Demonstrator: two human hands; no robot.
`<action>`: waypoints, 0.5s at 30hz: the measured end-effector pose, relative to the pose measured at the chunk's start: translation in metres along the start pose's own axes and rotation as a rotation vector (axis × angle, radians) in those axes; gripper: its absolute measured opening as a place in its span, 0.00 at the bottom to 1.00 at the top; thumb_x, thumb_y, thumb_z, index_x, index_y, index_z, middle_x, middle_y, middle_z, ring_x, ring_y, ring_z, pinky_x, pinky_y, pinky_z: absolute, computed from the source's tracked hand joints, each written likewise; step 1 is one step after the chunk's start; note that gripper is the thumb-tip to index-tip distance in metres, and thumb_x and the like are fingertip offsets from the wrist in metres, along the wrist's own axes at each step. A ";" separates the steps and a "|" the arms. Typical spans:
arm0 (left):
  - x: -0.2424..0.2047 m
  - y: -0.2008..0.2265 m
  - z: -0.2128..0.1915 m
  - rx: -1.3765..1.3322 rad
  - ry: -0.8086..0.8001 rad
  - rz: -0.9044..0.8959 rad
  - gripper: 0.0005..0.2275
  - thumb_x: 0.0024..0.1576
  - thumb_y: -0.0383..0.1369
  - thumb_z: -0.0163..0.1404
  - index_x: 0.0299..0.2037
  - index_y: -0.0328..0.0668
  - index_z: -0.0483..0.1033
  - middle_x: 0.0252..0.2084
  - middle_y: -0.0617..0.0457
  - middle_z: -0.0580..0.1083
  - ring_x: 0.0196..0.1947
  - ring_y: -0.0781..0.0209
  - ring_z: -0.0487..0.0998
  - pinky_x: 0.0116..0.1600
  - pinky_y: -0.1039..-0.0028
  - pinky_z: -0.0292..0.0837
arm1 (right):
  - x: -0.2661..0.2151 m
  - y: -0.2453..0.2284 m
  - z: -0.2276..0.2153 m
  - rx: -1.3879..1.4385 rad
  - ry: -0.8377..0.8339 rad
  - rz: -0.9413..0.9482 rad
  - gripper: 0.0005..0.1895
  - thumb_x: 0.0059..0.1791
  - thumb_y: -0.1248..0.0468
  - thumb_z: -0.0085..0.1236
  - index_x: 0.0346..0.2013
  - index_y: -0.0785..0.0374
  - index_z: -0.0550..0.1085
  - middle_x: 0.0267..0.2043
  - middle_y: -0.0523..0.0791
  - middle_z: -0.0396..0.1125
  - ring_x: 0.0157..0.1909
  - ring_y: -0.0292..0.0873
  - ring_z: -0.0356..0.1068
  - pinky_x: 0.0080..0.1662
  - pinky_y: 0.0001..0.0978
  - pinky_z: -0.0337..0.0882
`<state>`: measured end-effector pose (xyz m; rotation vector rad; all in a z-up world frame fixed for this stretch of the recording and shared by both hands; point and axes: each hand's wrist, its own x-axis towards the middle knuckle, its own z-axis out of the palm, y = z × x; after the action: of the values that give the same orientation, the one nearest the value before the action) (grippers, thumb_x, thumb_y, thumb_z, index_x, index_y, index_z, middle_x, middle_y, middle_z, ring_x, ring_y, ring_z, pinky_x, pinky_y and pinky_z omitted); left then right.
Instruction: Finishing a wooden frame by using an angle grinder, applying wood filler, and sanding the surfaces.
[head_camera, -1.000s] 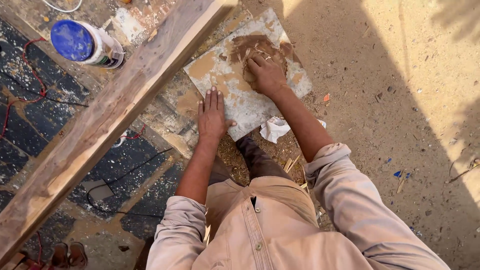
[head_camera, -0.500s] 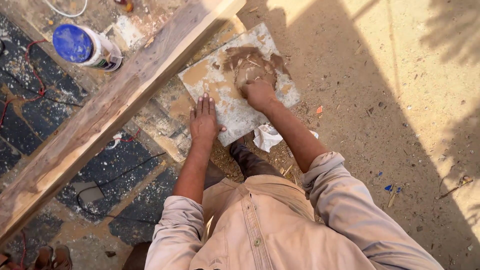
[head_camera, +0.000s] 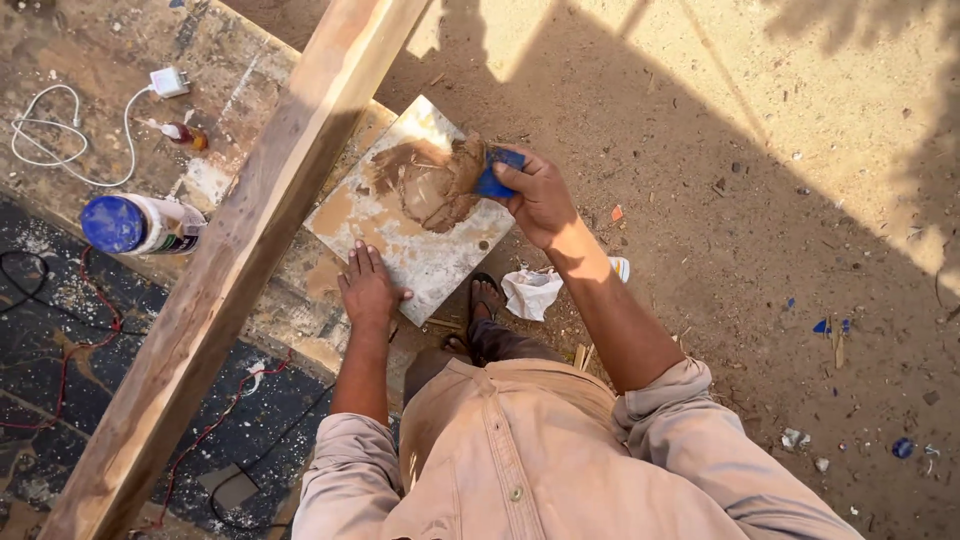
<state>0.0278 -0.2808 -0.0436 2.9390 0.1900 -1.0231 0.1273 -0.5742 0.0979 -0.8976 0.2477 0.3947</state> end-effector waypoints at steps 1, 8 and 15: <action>0.001 0.001 0.001 0.004 -0.014 -0.013 0.56 0.46 0.57 0.63 0.77 0.40 0.39 0.81 0.49 0.38 0.79 0.54 0.40 0.75 0.51 0.44 | -0.015 -0.007 -0.004 0.092 -0.013 -0.059 0.13 0.55 0.71 0.55 0.54 0.73 0.72 0.48 0.51 0.73 0.48 0.45 0.76 0.57 0.42 0.78; -0.011 0.002 0.013 -0.043 0.024 -0.034 0.53 0.46 0.57 0.61 0.77 0.43 0.42 0.81 0.51 0.40 0.78 0.53 0.44 0.75 0.47 0.44 | -0.095 -0.030 -0.017 0.152 0.072 -0.128 0.11 0.54 0.71 0.54 0.50 0.72 0.73 0.46 0.50 0.74 0.48 0.46 0.76 0.56 0.46 0.78; -0.052 -0.015 0.083 -0.136 0.359 0.088 0.31 0.59 0.45 0.54 0.71 0.40 0.61 0.77 0.43 0.54 0.76 0.46 0.54 0.72 0.43 0.50 | -0.166 -0.017 -0.085 0.273 0.135 -0.251 0.12 0.55 0.74 0.56 0.53 0.70 0.74 0.47 0.48 0.73 0.46 0.43 0.75 0.51 0.40 0.77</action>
<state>-0.0655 -0.2766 -0.0759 2.9475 0.1284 -0.4456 -0.0185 -0.6892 0.1201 -0.6759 0.3008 0.0643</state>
